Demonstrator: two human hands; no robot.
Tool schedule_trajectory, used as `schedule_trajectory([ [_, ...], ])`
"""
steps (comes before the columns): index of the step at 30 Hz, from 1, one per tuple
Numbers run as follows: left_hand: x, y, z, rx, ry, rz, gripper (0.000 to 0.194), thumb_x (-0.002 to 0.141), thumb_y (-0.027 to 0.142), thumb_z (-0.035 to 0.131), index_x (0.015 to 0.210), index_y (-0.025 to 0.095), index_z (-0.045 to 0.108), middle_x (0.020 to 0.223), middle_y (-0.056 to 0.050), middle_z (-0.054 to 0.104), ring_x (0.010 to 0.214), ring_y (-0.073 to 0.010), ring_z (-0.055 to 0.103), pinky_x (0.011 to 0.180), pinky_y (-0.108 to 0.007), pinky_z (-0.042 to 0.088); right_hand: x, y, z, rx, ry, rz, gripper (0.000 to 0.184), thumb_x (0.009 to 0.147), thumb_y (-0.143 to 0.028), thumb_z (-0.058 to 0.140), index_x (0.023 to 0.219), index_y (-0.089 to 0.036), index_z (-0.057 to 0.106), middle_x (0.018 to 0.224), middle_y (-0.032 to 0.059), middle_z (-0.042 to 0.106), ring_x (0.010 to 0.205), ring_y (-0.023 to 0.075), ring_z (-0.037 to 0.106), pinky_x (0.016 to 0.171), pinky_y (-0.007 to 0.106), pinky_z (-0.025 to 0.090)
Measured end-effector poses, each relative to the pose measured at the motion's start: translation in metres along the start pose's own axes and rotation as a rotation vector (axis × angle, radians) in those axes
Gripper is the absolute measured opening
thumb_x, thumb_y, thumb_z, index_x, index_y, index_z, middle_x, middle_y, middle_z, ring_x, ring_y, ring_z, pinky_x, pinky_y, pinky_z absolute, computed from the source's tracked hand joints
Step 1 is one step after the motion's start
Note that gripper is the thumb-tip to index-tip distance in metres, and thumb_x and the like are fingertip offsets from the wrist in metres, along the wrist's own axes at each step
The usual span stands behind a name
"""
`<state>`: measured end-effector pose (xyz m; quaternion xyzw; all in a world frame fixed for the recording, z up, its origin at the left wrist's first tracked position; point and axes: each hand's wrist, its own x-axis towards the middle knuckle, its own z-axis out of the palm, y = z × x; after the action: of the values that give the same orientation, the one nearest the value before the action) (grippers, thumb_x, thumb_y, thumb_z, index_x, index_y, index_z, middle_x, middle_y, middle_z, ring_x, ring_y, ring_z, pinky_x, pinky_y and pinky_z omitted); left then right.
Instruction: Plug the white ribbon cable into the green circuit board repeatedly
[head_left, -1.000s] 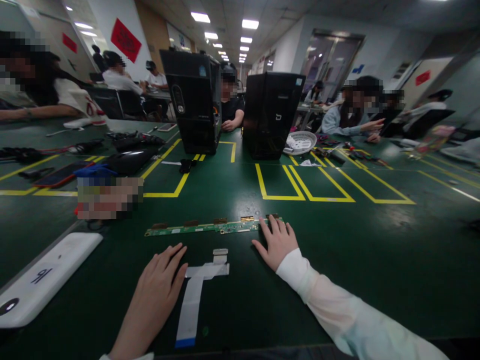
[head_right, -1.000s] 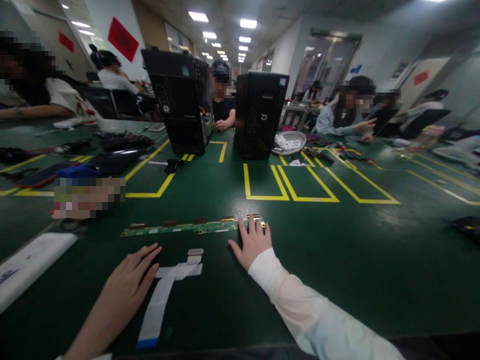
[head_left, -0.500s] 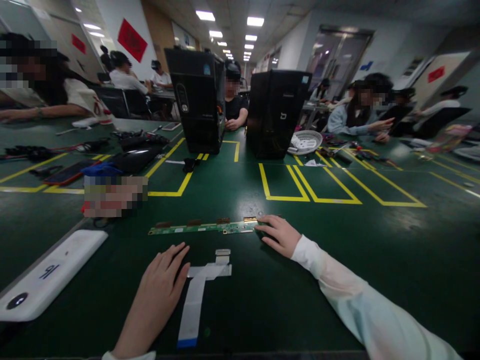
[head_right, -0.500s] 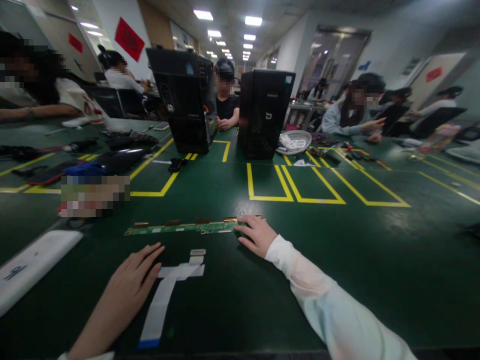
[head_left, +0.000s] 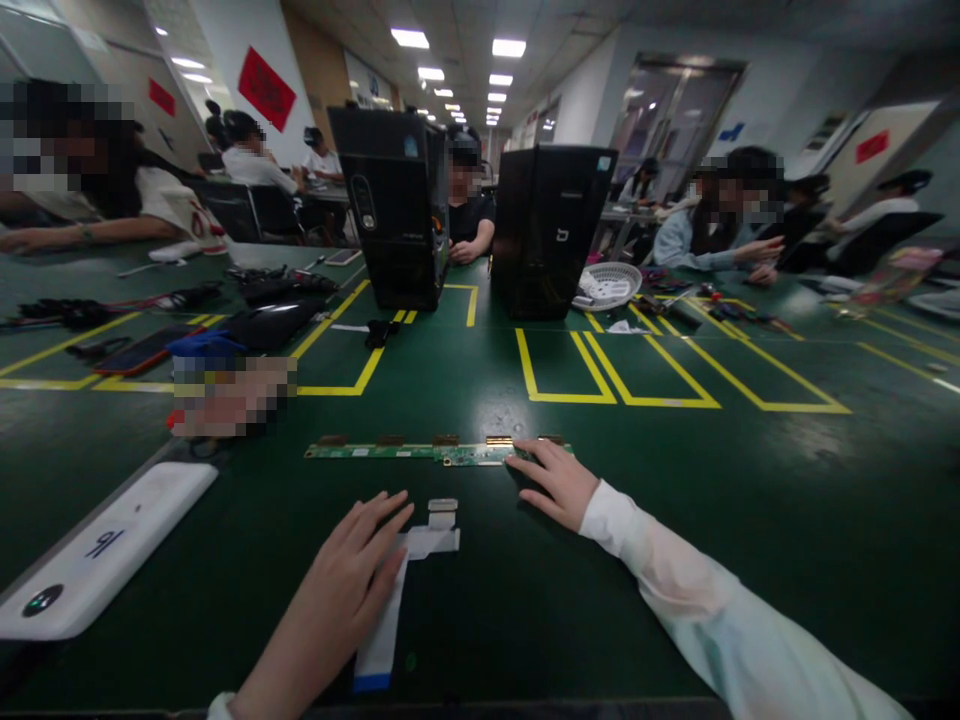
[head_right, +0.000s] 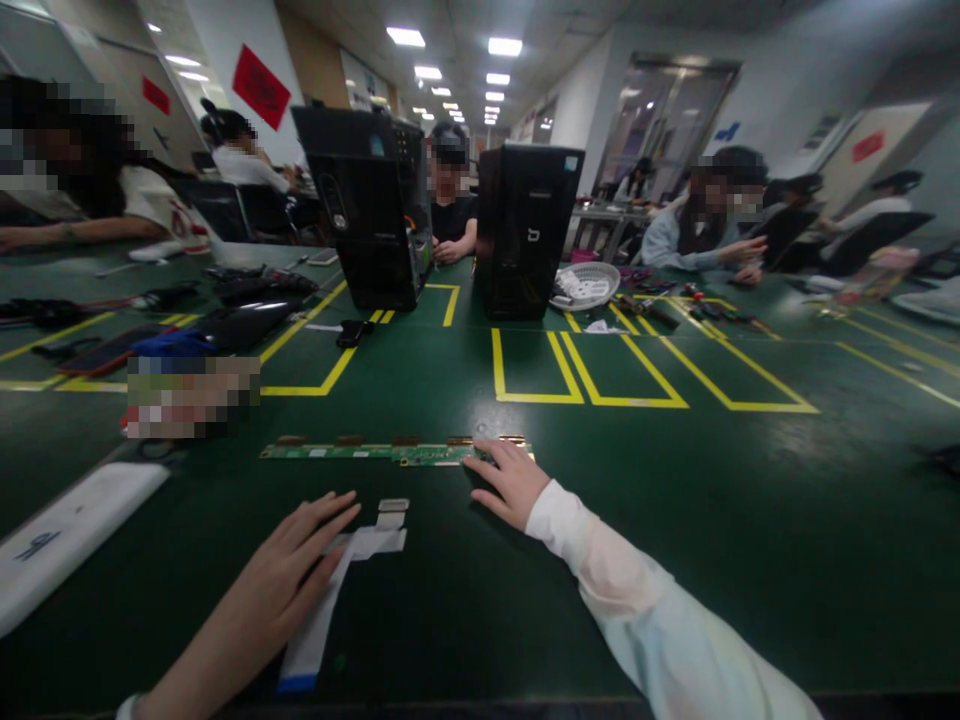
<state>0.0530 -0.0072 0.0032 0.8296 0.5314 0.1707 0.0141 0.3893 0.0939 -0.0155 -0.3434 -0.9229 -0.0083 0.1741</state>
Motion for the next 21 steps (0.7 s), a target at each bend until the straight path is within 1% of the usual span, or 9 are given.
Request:
schedule_trajectory([
  [2, 0.006, 0.014, -0.003, -0.022, -0.054, 0.085, 0.046, 0.097, 0.036, 0.041, 0.142, 0.029, 0.044, 0.146, -0.003, 0.050, 0.132, -0.0216, 0.049, 0.108, -0.045, 0.044, 0.001, -0.001, -0.001, 0.005, -0.002, 0.005, 0.049, 0.098, -0.045, 0.039, 0.134, -0.016, 0.053, 0.139, 0.0177, 0.046, 0.125, 0.0295, 0.045, 0.101, 0.050, 0.043],
  [5, 0.017, 0.030, -0.005, -0.067, -0.149, 0.179, 0.046, 0.097, 0.034, 0.041, 0.143, 0.031, 0.041, 0.146, -0.001, 0.050, 0.131, -0.0188, 0.050, 0.108, -0.041, 0.044, 0.001, -0.001, -0.002, 0.013, -0.005, 0.011, 0.048, 0.097, -0.045, 0.039, 0.134, -0.017, 0.054, 0.138, 0.0177, 0.046, 0.124, 0.0297, 0.045, 0.101, 0.050, 0.043],
  [8, 0.026, 0.039, -0.005, -0.082, -0.226, 0.209, 0.044, 0.097, 0.033, 0.042, 0.141, 0.029, 0.044, 0.145, -0.002, 0.051, 0.131, -0.0194, 0.050, 0.107, -0.042, 0.046, 0.001, -0.001, -0.001, 0.019, 0.000, 0.009, 0.048, 0.097, -0.045, 0.041, 0.133, -0.017, 0.054, 0.136, 0.0173, 0.048, 0.123, 0.0295, 0.046, 0.100, 0.049, 0.043],
  [11, 0.038, 0.048, -0.005, -0.076, -0.277, 0.231, 0.043, 0.097, 0.034, 0.041, 0.140, 0.026, 0.046, 0.147, -0.004, 0.049, 0.133, -0.0203, 0.047, 0.107, -0.042, 0.045, 0.002, -0.002, -0.001, 0.026, 0.005, 0.005, 0.047, 0.096, -0.044, 0.042, 0.133, -0.016, 0.054, 0.136, 0.0172, 0.048, 0.123, 0.0292, 0.046, 0.101, 0.049, 0.043],
  [15, 0.058, 0.060, -0.001, -0.068, -0.294, 0.248, 0.045, 0.097, 0.035, 0.041, 0.140, 0.021, 0.045, 0.146, -0.007, 0.050, 0.132, -0.0219, 0.048, 0.104, -0.041, 0.047, 0.002, -0.002, -0.001, 0.020, 0.001, 0.019, 0.047, 0.096, -0.043, 0.043, 0.133, -0.017, 0.054, 0.136, 0.0164, 0.049, 0.123, 0.0292, 0.046, 0.101, 0.050, 0.042],
  [19, 0.073, 0.070, 0.006, -0.057, -0.260, 0.204, 0.044, 0.098, 0.028, 0.036, 0.139, 0.017, 0.045, 0.143, -0.009, 0.052, 0.129, -0.0212, 0.051, 0.102, -0.039, 0.049, 0.001, -0.003, -0.001, 0.011, -0.002, 0.019, 0.048, 0.096, -0.044, 0.044, 0.134, -0.017, 0.054, 0.136, 0.0169, 0.049, 0.124, 0.0294, 0.045, 0.101, 0.050, 0.042],
  [21, 0.076, 0.073, 0.009, -0.045, -0.232, 0.212, 0.042, 0.098, 0.026, 0.036, 0.137, 0.015, 0.048, 0.142, -0.009, 0.054, 0.129, -0.0209, 0.051, 0.104, -0.038, 0.047, 0.001, -0.003, 0.000, 0.011, -0.006, 0.025, 0.048, 0.095, -0.044, 0.044, 0.134, -0.017, 0.054, 0.136, 0.0168, 0.049, 0.124, 0.0293, 0.045, 0.102, 0.050, 0.042],
])
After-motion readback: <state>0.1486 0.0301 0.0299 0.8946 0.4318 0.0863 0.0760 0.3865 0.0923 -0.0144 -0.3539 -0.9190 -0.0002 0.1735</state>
